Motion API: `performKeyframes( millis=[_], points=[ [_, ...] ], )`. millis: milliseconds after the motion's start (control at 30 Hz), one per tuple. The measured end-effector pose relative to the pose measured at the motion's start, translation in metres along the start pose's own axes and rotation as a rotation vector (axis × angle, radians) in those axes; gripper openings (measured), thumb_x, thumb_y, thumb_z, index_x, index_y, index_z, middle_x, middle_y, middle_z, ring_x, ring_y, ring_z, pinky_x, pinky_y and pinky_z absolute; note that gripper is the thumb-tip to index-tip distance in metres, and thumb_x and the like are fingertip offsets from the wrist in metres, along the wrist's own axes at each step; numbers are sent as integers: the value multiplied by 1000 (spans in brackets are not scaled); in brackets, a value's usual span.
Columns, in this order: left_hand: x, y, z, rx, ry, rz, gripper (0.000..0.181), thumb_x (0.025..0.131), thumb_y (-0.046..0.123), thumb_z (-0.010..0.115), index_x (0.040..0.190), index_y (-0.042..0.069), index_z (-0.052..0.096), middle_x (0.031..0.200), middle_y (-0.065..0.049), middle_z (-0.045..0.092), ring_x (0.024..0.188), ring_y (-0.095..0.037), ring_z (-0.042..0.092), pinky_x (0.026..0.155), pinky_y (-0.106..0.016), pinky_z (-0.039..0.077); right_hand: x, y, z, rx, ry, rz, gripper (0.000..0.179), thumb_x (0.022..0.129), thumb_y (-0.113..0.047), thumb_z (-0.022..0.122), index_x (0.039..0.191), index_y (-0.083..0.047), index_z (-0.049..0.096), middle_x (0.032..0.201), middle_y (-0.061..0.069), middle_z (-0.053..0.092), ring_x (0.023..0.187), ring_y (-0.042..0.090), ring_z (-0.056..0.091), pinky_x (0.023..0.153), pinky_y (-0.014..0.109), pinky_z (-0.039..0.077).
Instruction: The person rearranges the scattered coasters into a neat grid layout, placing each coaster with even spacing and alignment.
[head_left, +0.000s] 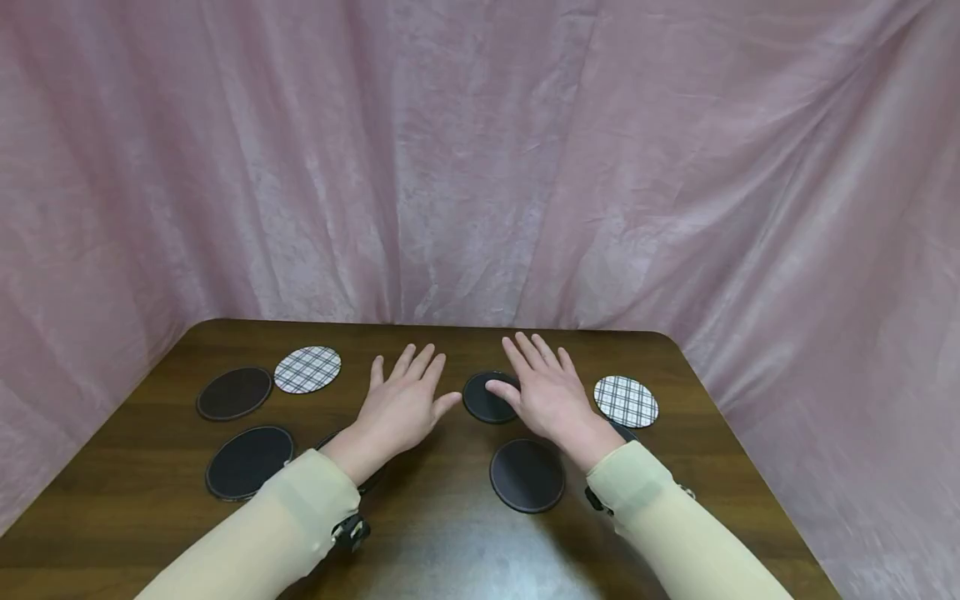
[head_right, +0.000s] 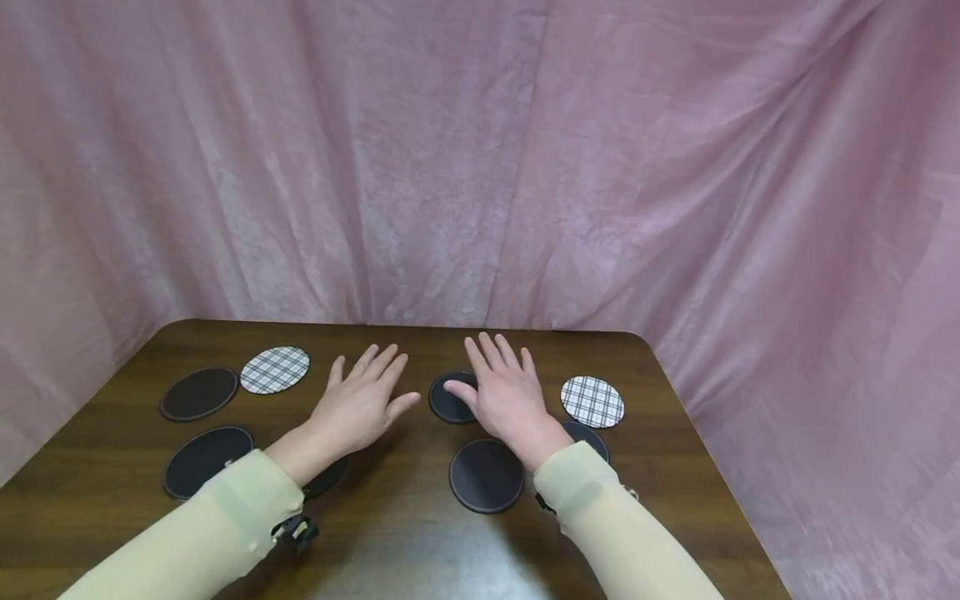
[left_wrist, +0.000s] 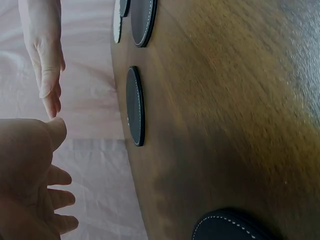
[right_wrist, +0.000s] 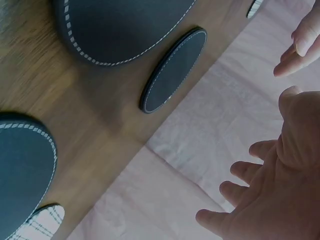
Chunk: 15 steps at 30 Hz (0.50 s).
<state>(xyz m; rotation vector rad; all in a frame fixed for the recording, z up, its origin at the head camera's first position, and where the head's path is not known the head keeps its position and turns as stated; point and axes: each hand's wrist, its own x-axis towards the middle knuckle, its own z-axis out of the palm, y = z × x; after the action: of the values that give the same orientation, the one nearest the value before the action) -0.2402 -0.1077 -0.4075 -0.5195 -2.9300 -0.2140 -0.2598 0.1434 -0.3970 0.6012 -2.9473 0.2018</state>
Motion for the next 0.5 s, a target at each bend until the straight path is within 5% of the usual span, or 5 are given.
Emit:
performKeyframes(
  millis=[500],
  points=[
    [-4, 5, 3, -61, -65, 4, 76, 112, 59, 56, 167, 8, 46, 173, -17, 42, 162, -42, 32, 123, -77, 21, -16, 8, -2, 21, -22, 13, 82, 113, -63, 47, 175, -11, 30, 180, 15, 27, 167, 38, 19, 130, 65, 18]
  ],
)
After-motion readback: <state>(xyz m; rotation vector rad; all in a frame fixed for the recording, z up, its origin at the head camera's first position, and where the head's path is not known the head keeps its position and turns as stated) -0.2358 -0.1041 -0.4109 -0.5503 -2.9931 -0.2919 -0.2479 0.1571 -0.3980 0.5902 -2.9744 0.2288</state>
